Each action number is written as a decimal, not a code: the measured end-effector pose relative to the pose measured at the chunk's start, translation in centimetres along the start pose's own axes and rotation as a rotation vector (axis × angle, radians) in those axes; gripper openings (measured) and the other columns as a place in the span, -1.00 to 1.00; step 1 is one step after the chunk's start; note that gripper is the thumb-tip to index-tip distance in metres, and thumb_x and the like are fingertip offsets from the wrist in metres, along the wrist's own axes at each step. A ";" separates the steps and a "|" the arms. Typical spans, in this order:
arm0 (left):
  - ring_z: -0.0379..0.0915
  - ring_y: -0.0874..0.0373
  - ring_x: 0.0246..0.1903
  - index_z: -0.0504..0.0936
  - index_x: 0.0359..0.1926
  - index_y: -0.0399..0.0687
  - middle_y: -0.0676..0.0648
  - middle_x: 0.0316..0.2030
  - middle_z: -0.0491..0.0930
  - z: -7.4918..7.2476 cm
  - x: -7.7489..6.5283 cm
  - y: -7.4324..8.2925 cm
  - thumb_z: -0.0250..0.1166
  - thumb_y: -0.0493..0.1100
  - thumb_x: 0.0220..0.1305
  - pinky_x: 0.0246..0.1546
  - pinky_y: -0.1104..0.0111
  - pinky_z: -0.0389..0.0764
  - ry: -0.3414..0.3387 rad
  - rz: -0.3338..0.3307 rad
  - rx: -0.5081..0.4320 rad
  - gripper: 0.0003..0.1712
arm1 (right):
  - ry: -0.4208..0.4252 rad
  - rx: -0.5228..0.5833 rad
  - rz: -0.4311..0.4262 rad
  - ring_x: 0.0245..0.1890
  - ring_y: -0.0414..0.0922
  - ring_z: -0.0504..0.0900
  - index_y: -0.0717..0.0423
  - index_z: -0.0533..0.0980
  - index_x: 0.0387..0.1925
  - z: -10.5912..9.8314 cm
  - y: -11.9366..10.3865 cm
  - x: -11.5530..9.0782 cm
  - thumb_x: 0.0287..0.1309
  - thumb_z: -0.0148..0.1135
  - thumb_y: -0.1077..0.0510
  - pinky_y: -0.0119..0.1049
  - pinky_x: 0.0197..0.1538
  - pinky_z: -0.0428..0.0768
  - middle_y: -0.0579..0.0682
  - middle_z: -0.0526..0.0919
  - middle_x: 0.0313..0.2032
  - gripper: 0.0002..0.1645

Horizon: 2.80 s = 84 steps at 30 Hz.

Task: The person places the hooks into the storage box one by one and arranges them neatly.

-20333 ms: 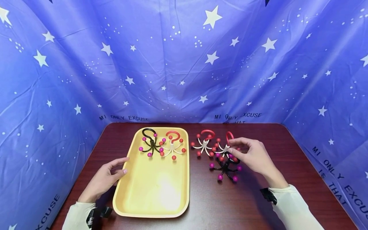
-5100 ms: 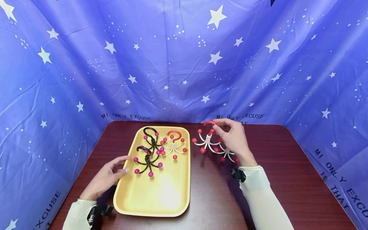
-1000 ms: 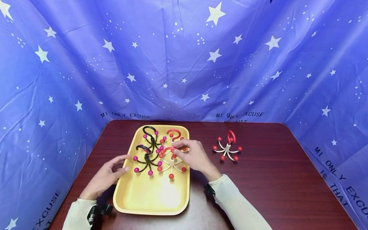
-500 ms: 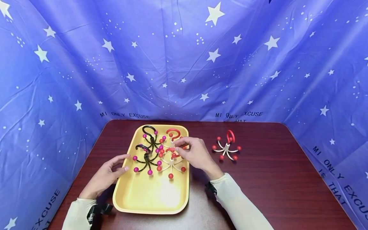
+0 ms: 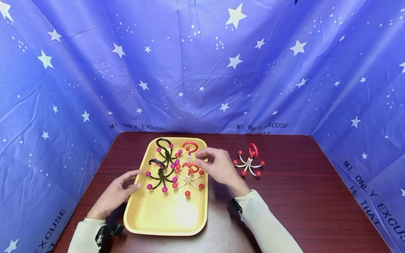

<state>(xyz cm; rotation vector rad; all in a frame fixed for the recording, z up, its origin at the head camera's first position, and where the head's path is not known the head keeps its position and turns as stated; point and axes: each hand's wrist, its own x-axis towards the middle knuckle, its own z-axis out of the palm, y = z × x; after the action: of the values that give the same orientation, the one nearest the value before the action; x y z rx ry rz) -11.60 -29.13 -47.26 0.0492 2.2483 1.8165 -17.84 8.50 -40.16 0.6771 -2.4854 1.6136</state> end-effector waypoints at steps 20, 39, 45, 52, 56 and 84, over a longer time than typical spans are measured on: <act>0.74 0.04 -0.05 0.33 0.54 -0.16 -0.47 0.34 0.39 0.1 0.1 0.0 0.31 -0.25 0.50 -0.23 0.05 0.83 0.012 -0.021 0.025 -0.33 | 0.074 -0.028 -0.008 -0.19 -0.05 0.82 0.02 0.77 -0.07 -4.1 -0.5 -0.5 0.23 0.51 0.22 -0.22 -0.07 0.78 0.02 0.86 -0.16 -0.77; 0.73 0.03 -0.08 0.36 0.52 -0.15 -0.46 0.32 0.41 0.0 0.1 -0.2 0.33 -0.23 0.49 -0.27 0.08 0.83 0.019 0.002 0.046 -0.34 | 0.162 0.015 0.106 -0.45 -0.24 0.75 0.09 0.75 -0.02 -8.7 1.3 -1.7 0.27 0.49 0.19 -0.28 -0.38 0.78 0.15 0.82 -0.17 -0.75; 0.73 0.03 -0.08 0.37 0.51 -0.14 -0.45 0.32 0.40 0.0 0.1 -0.4 0.33 -0.25 0.49 -0.26 0.07 0.83 0.025 -0.004 0.032 -0.35 | 0.222 -0.078 0.078 -0.29 -0.35 0.72 0.03 0.77 -0.04 -10.0 2.0 -2.1 0.25 0.51 0.18 -0.44 -0.12 0.63 0.05 0.85 -0.18 -0.76; 0.73 0.03 -0.08 0.35 0.52 -0.15 -0.47 0.33 0.39 0.0 0.1 -0.6 0.31 -0.26 0.50 -0.25 0.05 0.83 0.020 0.002 0.025 -0.35 | 0.248 -0.105 0.061 -0.31 -0.33 0.74 0.07 0.76 -0.02 -11.4 3.1 -2.6 0.25 0.51 0.18 -0.54 -0.26 0.60 0.10 0.85 -0.16 -0.73; 0.73 0.05 -0.08 0.35 0.52 -0.14 -0.46 0.32 0.38 0.0 0.0 -0.5 0.31 -0.26 0.50 -0.26 0.05 0.83 0.017 -0.001 0.022 -0.35 | 0.273 -0.141 0.064 -0.30 -0.36 0.70 0.07 0.76 -0.01 -12.1 3.6 -2.8 0.25 0.51 0.17 -0.53 -0.28 0.56 0.11 0.85 -0.14 -0.73; 0.74 0.05 -0.06 0.35 0.53 -0.14 -0.46 0.33 0.38 -0.1 0.1 -0.4 0.30 -0.26 0.51 -0.25 0.06 0.83 0.018 0.001 0.023 -0.35 | 0.428 -0.324 0.131 -0.27 -0.49 0.60 0.04 0.78 -0.03 -14.2 7.9 -3.6 0.24 0.51 0.09 -0.48 -0.24 0.41 0.07 0.85 -0.21 -0.73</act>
<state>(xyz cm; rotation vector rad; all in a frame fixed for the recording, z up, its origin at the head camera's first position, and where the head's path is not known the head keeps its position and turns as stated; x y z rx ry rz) -11.63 -29.27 -47.63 0.0383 2.2819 1.7986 -20.12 24.91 -41.84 0.1137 -2.4136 1.1866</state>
